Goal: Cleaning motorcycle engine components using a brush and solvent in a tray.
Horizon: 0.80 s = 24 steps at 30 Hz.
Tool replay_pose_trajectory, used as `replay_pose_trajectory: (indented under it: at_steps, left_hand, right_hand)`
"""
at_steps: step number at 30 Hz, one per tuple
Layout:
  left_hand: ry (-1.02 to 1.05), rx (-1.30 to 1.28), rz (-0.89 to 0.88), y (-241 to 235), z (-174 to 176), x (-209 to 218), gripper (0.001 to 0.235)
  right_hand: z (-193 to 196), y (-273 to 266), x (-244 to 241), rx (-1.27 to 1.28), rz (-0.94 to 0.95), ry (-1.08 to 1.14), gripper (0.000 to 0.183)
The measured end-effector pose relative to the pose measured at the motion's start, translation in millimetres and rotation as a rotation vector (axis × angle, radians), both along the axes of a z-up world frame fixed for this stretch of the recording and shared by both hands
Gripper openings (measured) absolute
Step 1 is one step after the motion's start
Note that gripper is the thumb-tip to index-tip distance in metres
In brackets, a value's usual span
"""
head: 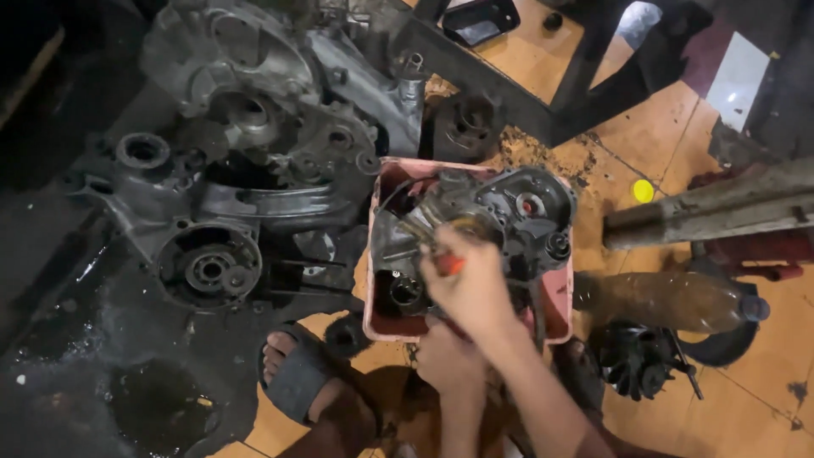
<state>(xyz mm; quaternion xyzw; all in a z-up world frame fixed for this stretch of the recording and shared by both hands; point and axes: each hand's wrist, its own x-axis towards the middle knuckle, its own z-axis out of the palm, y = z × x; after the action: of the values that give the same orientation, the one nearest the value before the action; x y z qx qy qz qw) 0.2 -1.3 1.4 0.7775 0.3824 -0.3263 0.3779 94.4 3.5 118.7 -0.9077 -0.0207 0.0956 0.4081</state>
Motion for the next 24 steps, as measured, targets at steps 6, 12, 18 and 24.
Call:
replay_pose_trajectory:
  at_steps: [6,12,18,24]
  left_hand:
    - [0.021,-0.017,-0.049,4,3,4,0.047]
    - [0.019,-0.017,0.005,1,3,2,0.053]
    - [0.023,0.015,-0.023,7,15,13,0.028]
    - [-0.009,-0.052,0.042,4,5,1,0.056]
  right_hand:
    - [-3,7,8,0.039,0.142,0.019,0.024]
    - [-10,0,9,-0.195,0.016,-0.131,0.026]
    - [-6,39,2,-0.182,0.211,-0.094,0.03]
    - [-18,3,27,0.295,-0.251,0.354,0.02]
